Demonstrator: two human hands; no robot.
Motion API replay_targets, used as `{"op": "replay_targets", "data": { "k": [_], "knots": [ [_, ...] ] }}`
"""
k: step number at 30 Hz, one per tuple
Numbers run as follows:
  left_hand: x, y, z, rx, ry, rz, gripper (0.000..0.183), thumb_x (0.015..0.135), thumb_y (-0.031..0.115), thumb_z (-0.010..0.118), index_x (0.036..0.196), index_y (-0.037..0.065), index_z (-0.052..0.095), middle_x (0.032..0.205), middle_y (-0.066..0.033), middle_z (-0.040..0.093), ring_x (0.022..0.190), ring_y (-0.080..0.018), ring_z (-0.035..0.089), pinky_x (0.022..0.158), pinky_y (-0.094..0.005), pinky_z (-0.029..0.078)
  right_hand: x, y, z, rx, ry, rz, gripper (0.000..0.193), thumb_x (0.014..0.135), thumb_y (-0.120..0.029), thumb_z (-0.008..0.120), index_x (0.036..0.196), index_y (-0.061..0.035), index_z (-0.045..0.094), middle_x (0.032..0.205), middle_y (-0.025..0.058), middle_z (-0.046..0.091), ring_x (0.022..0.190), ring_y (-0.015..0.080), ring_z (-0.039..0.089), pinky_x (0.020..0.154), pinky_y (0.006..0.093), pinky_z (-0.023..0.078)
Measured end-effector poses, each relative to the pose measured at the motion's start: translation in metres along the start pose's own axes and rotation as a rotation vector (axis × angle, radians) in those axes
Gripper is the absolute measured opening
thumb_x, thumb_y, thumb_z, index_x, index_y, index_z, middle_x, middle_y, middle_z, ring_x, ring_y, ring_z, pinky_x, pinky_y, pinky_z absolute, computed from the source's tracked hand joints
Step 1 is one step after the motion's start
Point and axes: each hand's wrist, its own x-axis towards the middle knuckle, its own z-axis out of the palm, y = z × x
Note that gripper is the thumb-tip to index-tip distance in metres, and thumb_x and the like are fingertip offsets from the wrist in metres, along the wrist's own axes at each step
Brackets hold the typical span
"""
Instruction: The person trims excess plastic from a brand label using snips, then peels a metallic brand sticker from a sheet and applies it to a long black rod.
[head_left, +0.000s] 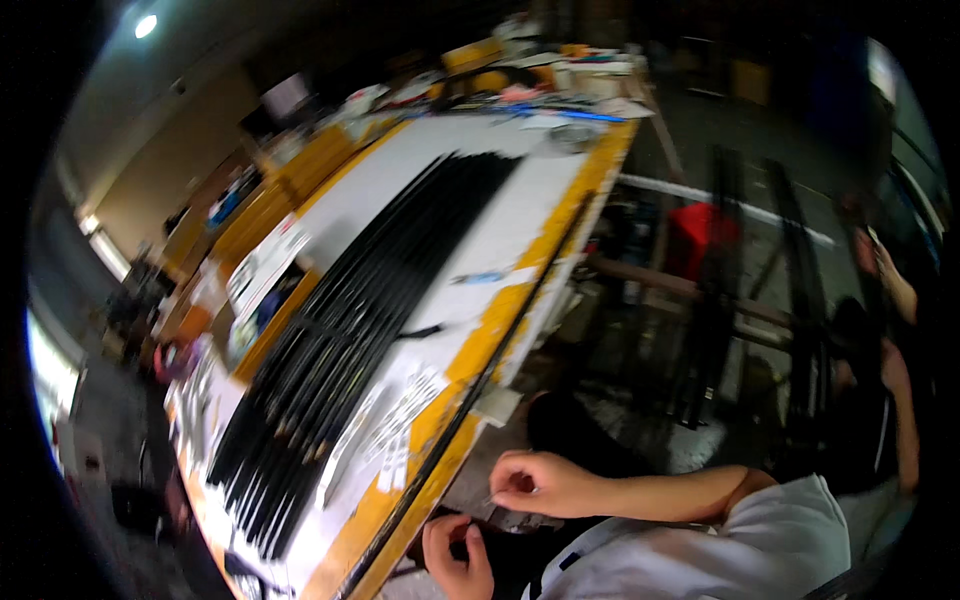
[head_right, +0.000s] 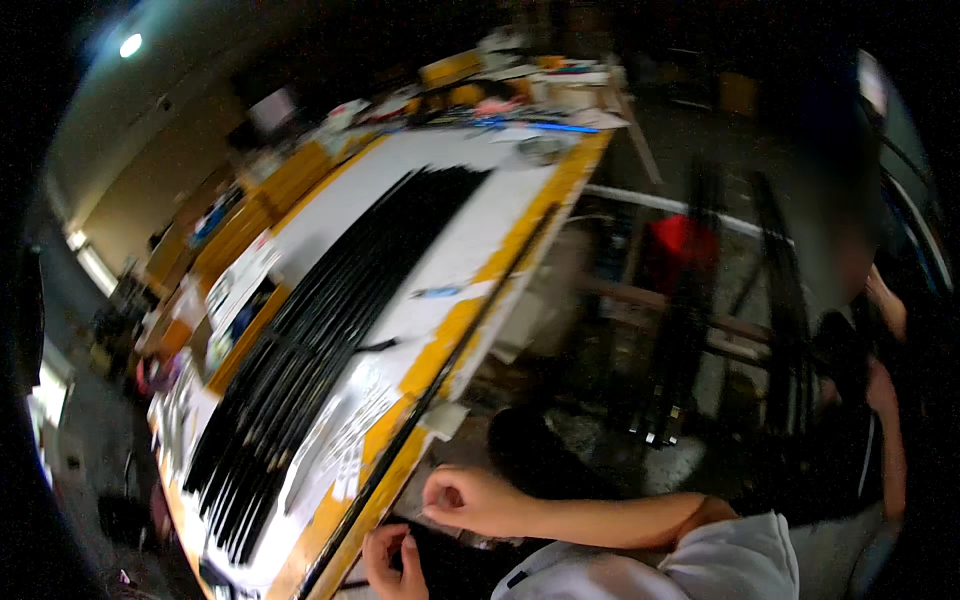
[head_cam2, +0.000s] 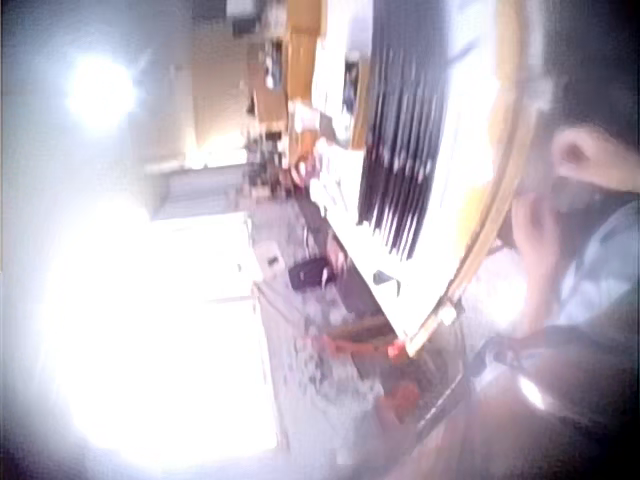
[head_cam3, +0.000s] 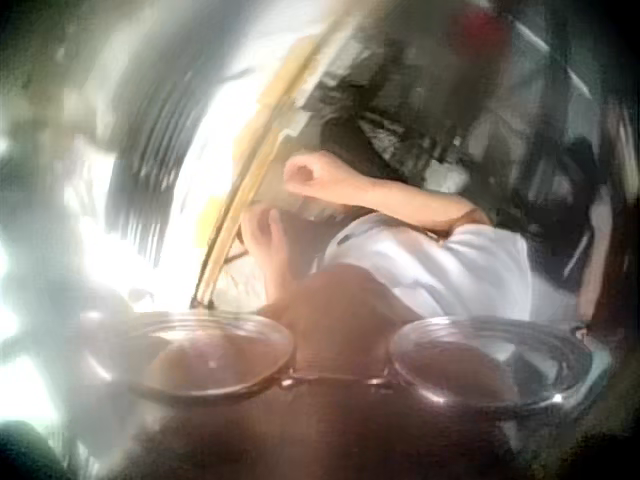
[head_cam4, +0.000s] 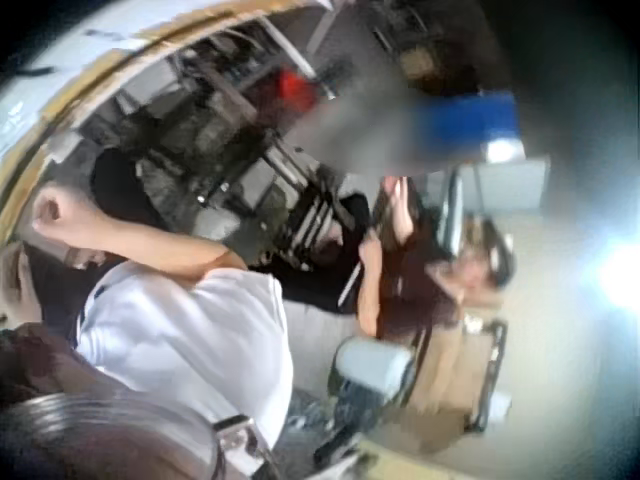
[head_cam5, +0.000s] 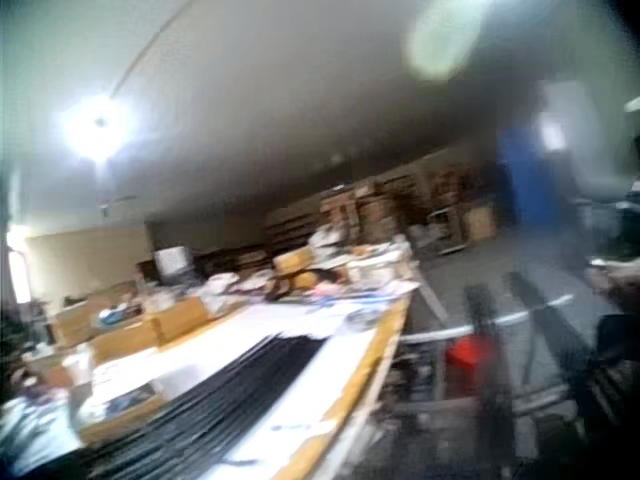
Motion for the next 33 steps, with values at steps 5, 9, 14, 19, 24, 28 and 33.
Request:
{"op": "replay_targets", "data": {
  "k": [5, 9, 14, 19, 24, 28, 33],
  "knots": [
    [-0.012, -0.002, 0.014, -0.088, -0.07, 0.026, 0.018, 0.084, 0.01, 0.057, 0.095, -0.004, 0.055, 0.093, -0.0131, 0.052, 0.088, -0.0236, 0.051, 0.08, -0.0342, 0.044, -0.032, 0.004, -0.008, -0.053, 0.144, -0.033, 0.013, 0.083, -0.015, 0.061, 0.083, -0.0038, 0.055, 0.08, -0.0003, 0.05, 0.068, 0.0065, 0.048, 0.061, 0.0218, 0.041],
    [-0.021, 0.023, 0.01, -0.278, -0.144, -0.002, 0.013, 0.084, 0.006, 0.056, 0.094, -0.003, 0.057, 0.095, -0.0096, 0.054, 0.088, -0.0204, 0.053, 0.08, -0.029, 0.044, -0.062, -0.001, -0.024, -0.12, 0.311, -0.004, 0.012, 0.083, -0.015, 0.061, 0.085, -0.0045, 0.056, 0.079, -0.0014, 0.053, 0.068, 0.0058, 0.048, 0.061, 0.0213, 0.041],
    [-0.03, 0.043, -0.004, -0.609, -0.269, 0.045, 0.019, 0.085, 0.015, 0.056, 0.095, -0.001, 0.057, 0.099, -0.0101, 0.056, 0.091, -0.0186, 0.052, 0.082, -0.0303, 0.041, -0.102, -0.028, -0.077, 0.051, 0.687, -0.097, 0.016, 0.085, -0.016, 0.059, 0.097, -0.0068, 0.057, 0.094, 0.0013, 0.061, 0.062, 0.0046, 0.052, 0.051, 0.0188, 0.043],
    [-0.035, 0.065, -0.015, -1.172, -0.25, 0.314, 0.048, 0.087, 0.044, 0.05, 0.116, 0.006, 0.054, 0.114, -0.0129, 0.052, 0.092, -0.0252, 0.051, 0.078, -0.0344, 0.045, -0.138, -0.128, -0.131, -0.1, 1.317, -0.487, 0.022, 0.085, -0.011, 0.054, 0.106, -0.0067, 0.061, 0.088, 0.0035, 0.063, 0.052, 0.0023, 0.043, 0.043, 0.0157, 0.035],
    [-0.034, 0.092, -0.006, -1.473, -0.594, 0.515, 0.065, 0.083, 0.062, 0.036, 0.127, 0.016, 0.047, 0.128, -0.017, 0.043, 0.104, -0.0341, 0.045, 0.084, -0.0419, 0.042, -0.128, -0.11, -0.106, -0.367, 0.976, -0.53, 0.007, 0.084, -0.007, 0.052, 0.084, -0.0008, 0.053, 0.122, 0.0195, 0.051, 0.056, 0.0017, 0.045, 0.042, 0.0136, 0.034],
    [-0.041, 0.107, -0.016, -1.519, -0.565, 0.47, 0.062, 0.082, 0.058, 0.042, 0.125, 0.014, 0.048, 0.127, -0.0176, 0.043, 0.106, -0.0342, 0.045, 0.086, -0.042, 0.04, -0.099, -0.074, -0.071, -0.191, 0.731, -0.303, 0.006, 0.084, -0.007, 0.052, 0.082, -0.0009, 0.052, 0.121, 0.0194, 0.051, 0.058, 0.0038, 0.048, 0.044, 0.0144, 0.035],
    [-0.037, 0.11, -0.018, -1.466, -0.525, 0.46, 0.059, 0.08, 0.052, 0.05, 0.122, 0.011, 0.05, 0.126, -0.0183, 0.043, 0.108, -0.0344, 0.045, 0.089, -0.0421, 0.038, -0.082, -0.044, -0.055, -0.076, 0.599, -0.186, 0.002, 0.083, -0.004, 0.052, 0.081, -0.0019, 0.053, 0.12, 0.0184, 0.052, 0.059, 0.0042, 0.049, 0.045, 0.0149, 0.036]
  ]
}}
